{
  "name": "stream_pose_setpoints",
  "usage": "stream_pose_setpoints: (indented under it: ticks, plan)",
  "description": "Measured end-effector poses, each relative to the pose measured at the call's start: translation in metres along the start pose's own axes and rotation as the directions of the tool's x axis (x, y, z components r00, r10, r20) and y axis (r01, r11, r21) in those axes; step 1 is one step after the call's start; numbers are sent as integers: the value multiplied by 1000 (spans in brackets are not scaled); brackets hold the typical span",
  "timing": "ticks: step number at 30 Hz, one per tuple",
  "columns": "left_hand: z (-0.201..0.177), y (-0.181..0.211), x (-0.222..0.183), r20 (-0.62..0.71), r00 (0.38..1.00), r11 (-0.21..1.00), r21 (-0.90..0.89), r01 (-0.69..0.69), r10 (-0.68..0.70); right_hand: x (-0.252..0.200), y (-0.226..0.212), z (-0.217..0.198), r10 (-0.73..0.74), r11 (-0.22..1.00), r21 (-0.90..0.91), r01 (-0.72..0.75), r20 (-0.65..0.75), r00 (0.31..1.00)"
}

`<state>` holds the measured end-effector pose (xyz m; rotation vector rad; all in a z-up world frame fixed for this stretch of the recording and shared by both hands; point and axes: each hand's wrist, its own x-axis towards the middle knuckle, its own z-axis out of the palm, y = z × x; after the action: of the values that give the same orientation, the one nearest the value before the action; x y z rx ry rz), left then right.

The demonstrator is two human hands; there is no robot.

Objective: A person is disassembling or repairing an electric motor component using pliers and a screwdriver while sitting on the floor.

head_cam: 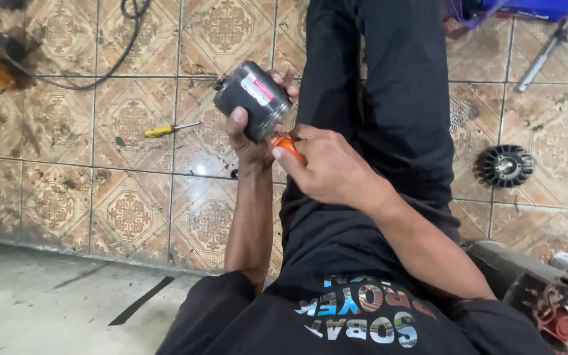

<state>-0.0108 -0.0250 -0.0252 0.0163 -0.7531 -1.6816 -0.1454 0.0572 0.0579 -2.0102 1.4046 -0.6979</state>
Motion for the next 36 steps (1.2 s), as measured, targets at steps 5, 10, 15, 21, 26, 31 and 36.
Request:
stream_pose_setpoints:
  ticks: [5,10,15,21,26,31,36]
  plan:
    - [-7,-5,-1,79,992,995,-27,-98,100,5,14,23,-20,271,960,-72,80,997]
    - [11,4,7,207,972,977,-204,-66,109,-6,-8,40,-1,-350,920,-175,186,983]
    - [14,-5,9,291,945,921,-390,-28,152,-13,-9,53,-71,-597,757,-267,281,957]
    - [8,-1,14,446,891,982,-189,-5,91,-27,59,77,-62,309,910,278,-272,960]
    - [65,26,16,369,901,919,223,-325,229,-17,76,52,-422,794,152,588,-559,714]
    - [99,64,13,366,901,703,576,-417,234,-36,70,14,-293,876,283,390,-331,897]
    - [77,75,2,527,834,404,736,-544,164,-45,57,12,-18,804,554,215,-339,941]
